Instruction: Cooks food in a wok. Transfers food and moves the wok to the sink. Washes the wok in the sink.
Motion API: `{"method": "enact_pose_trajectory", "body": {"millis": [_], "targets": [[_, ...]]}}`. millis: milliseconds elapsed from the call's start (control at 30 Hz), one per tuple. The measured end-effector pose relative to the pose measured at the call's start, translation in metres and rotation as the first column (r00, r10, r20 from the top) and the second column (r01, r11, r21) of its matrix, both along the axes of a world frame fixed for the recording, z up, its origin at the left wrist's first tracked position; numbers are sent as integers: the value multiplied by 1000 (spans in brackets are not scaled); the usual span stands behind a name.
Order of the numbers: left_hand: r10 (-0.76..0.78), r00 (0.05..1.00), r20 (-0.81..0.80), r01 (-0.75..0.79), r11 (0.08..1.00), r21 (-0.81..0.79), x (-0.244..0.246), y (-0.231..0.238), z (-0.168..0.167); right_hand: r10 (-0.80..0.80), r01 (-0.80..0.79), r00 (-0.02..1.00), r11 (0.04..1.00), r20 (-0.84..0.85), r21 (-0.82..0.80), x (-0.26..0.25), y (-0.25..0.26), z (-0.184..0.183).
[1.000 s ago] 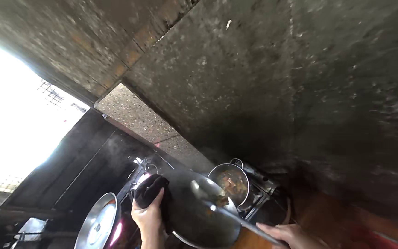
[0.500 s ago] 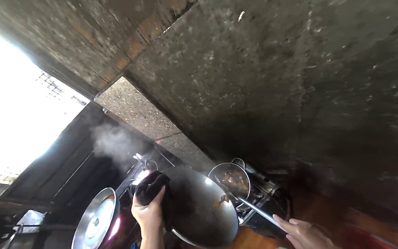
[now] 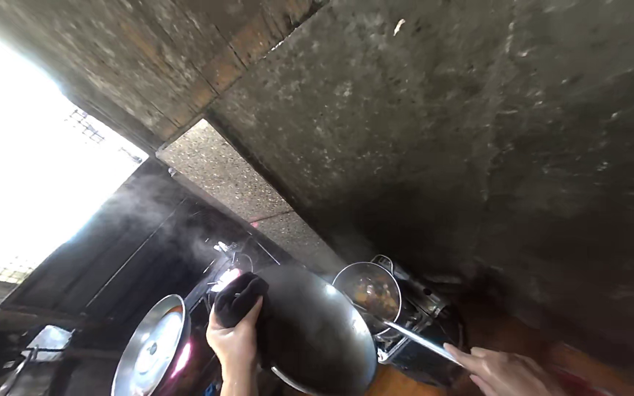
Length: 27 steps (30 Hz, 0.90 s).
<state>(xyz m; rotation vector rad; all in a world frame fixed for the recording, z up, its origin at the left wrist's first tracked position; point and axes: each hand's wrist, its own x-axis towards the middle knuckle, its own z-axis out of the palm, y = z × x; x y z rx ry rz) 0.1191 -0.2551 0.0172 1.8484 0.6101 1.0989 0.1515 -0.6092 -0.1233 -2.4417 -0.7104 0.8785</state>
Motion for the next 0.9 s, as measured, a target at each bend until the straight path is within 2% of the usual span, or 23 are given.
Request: {"method": "enact_pose_trajectory", "body": {"millis": [67,133,233,300,400,467,533,600,733,900], "targets": [[21,1000,1,-21,1000,9,-3,1,1,-7,7,1000,1000,21,-16,-2,-2,10],[28,1000,6,-28,1000,4,-5,3,3,10,-11,1000,999,7,41,-8,0,18],[32,999,17,-32,999,0,-8,3,4,108,-85,992,952,-65,293,-16,11,13],[27,999,32,-28,1000,1,-9,2,3,178,-140,982,907,-60,397,-22,26,0],[16,999,35,-16,1000,0,-12,1,2,146,-135,989,949,-18,284,-28,42,-14],[28,999,40,-28,1000,-3,-14,2,3,78,-76,997,989,-10,124,-26,40,-15],[48,998,38,-48,999,1,-17,6,2,-5,5,1000,999,-10,36,-21,30,-10],[76,997,31,-76,997,-2,-21,9,1,-68,68,997,997,-32,21,-18,18,-2],[148,988,39,-145,987,-69,-38,12,1,-172,177,984,977,-50,122,-9,3,2],[300,953,43,-284,932,-227,-79,18,7,-143,139,973,990,-181,-35,14,10,11]]}}
